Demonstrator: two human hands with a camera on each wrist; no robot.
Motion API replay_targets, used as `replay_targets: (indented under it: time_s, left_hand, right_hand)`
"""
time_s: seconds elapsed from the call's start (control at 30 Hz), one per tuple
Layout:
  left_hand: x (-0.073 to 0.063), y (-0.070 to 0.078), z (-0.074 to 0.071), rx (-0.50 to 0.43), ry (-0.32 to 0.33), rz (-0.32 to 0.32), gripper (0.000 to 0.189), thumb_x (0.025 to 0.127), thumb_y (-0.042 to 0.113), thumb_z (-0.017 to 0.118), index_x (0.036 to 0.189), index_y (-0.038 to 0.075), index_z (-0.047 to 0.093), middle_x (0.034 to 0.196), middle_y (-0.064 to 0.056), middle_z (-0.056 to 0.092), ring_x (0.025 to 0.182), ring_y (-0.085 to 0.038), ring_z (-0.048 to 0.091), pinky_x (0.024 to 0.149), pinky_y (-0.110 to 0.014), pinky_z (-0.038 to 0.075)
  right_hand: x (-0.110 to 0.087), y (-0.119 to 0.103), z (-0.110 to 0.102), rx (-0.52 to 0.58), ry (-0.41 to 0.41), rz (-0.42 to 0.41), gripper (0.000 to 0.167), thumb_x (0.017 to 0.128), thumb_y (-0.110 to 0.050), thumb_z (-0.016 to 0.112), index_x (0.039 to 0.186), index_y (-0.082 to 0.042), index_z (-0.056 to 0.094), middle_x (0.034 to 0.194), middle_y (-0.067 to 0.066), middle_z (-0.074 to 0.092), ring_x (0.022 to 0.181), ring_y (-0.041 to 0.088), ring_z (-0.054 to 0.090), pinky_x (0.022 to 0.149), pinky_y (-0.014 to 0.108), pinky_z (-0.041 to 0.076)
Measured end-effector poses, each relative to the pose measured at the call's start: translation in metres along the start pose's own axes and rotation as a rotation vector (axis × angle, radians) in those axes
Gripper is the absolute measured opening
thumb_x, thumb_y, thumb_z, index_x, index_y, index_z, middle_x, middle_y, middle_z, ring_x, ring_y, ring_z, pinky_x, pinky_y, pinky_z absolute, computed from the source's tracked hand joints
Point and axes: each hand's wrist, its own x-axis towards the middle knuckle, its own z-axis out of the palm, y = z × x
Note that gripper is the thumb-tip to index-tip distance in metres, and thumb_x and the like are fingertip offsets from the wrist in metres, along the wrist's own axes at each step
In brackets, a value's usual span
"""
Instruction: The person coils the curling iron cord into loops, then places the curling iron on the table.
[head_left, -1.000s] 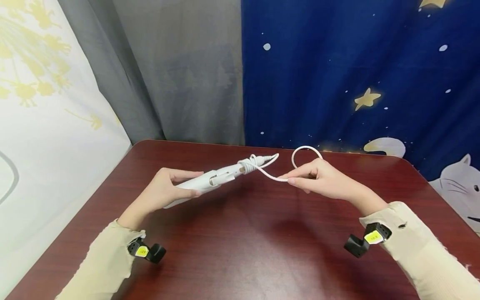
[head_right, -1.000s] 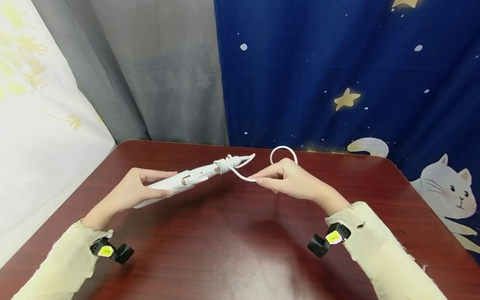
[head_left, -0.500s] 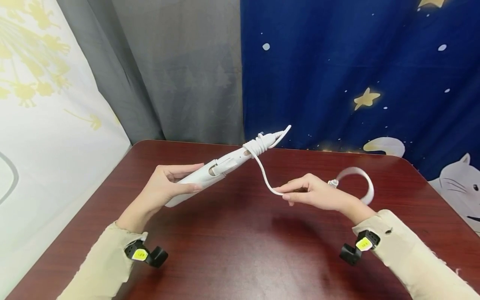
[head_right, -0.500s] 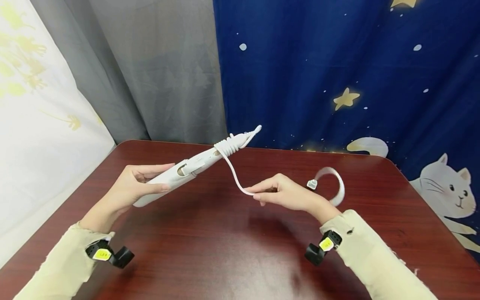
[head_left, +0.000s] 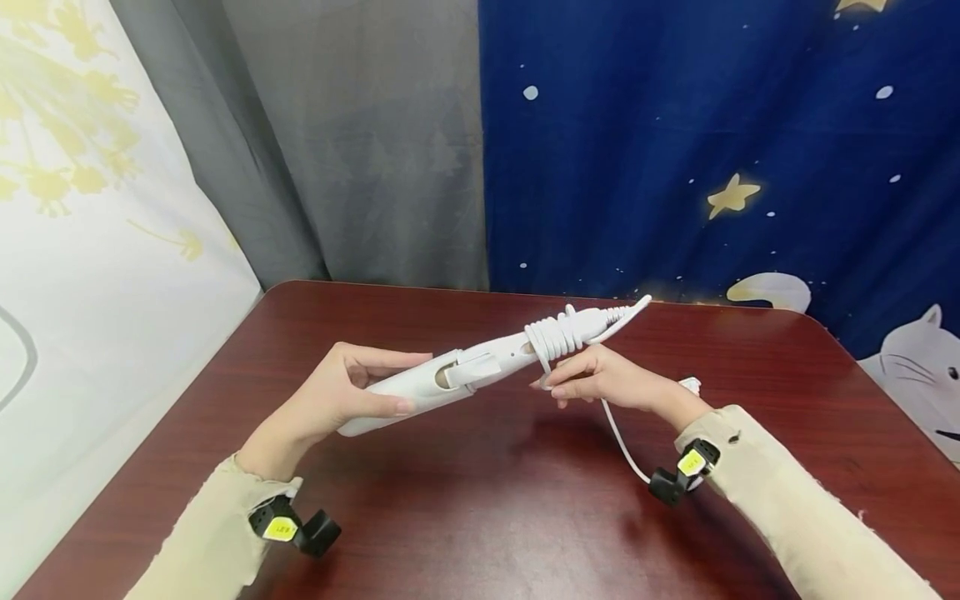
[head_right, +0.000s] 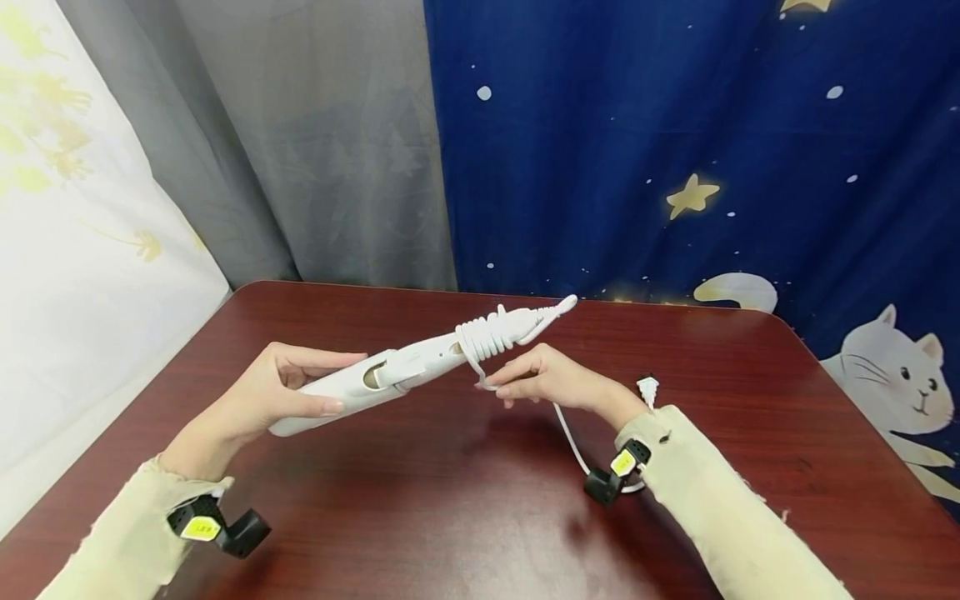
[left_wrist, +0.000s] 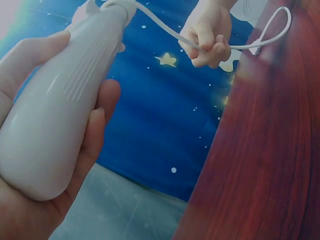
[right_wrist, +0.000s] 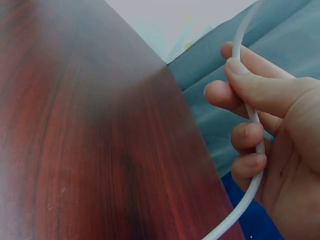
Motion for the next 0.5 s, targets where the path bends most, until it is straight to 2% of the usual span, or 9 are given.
replay_targets:
  time_s: [0.17,0.23,0.3,0.33,0.4,0.47,0.5]
  left_hand:
    - [-0.002,-0.005,-0.001,-0.013,-0.062,0.016,0.045,0.073,0.001,0.073,0.116,0.003,0.063,0.103,-0.013,0.066,0.082,-0.025,0.062,0.066,-0.036,0.052]
    - [-0.002,-0.007,-0.002,-0.015,-0.090,0.031,0.044,0.073,0.001,0.073,0.116,0.003,0.064,0.102,-0.013,0.067,0.080,-0.024,0.062,0.065,-0.036,0.052]
    - [-0.002,-0.008,-0.002,-0.023,-0.118,0.044,0.043,0.073,0.001,0.073,0.115,0.004,0.065,0.101,-0.013,0.067,0.080,-0.023,0.062,0.064,-0.036,0.052]
    - [-0.002,-0.009,-0.003,-0.022,-0.134,0.057,0.042,0.073,0.000,0.073,0.114,0.003,0.065,0.101,-0.013,0.067,0.080,-0.022,0.061,0.063,-0.036,0.052]
    - [-0.002,-0.010,-0.002,-0.022,-0.162,0.077,0.042,0.073,0.000,0.072,0.114,0.004,0.065,0.102,-0.013,0.067,0.081,-0.020,0.061,0.062,-0.035,0.051]
    - [-0.001,-0.011,-0.002,-0.016,-0.187,0.092,0.042,0.072,-0.001,0.073,0.113,0.005,0.066,0.102,-0.013,0.066,0.081,-0.018,0.060,0.062,-0.034,0.051]
    - [-0.001,-0.012,-0.003,-0.014,-0.200,0.097,0.042,0.072,-0.001,0.073,0.113,0.006,0.067,0.103,-0.013,0.066,0.081,-0.018,0.060,0.063,-0.033,0.051]
  right_hand:
    - [0.004,0.003,-0.002,-0.003,-0.025,0.150,0.028,0.087,-0.018,0.062,0.111,-0.004,0.066,0.083,0.018,0.066,0.069,0.022,0.050,0.057,0.029,0.038]
    - [0.005,0.005,-0.003,-0.005,-0.043,0.187,0.026,0.087,-0.020,0.063,0.107,-0.004,0.067,0.085,0.018,0.066,0.071,0.021,0.050,0.060,0.031,0.040]
    - [0.009,0.005,-0.004,0.001,-0.065,0.164,0.021,0.087,-0.013,0.061,0.103,-0.001,0.067,0.084,0.016,0.067,0.067,0.017,0.049,0.059,0.029,0.040]
    - [0.011,0.005,-0.004,-0.015,-0.068,0.130,0.015,0.085,-0.010,0.060,0.095,-0.001,0.068,0.078,0.012,0.066,0.064,0.013,0.047,0.057,0.027,0.040]
    - [0.016,0.004,-0.005,-0.026,-0.078,0.039,0.012,0.082,-0.005,0.060,0.088,-0.001,0.070,0.072,0.005,0.065,0.061,0.008,0.045,0.053,0.024,0.039]
    - [0.021,0.004,-0.007,-0.055,-0.093,-0.077,0.015,0.080,-0.002,0.061,0.090,-0.004,0.072,0.073,-0.001,0.066,0.061,0.007,0.049,0.052,0.022,0.042]
    - [0.023,0.003,-0.007,-0.055,-0.098,-0.098,0.015,0.080,-0.004,0.062,0.090,-0.006,0.073,0.073,-0.001,0.066,0.060,0.008,0.050,0.051,0.022,0.042]
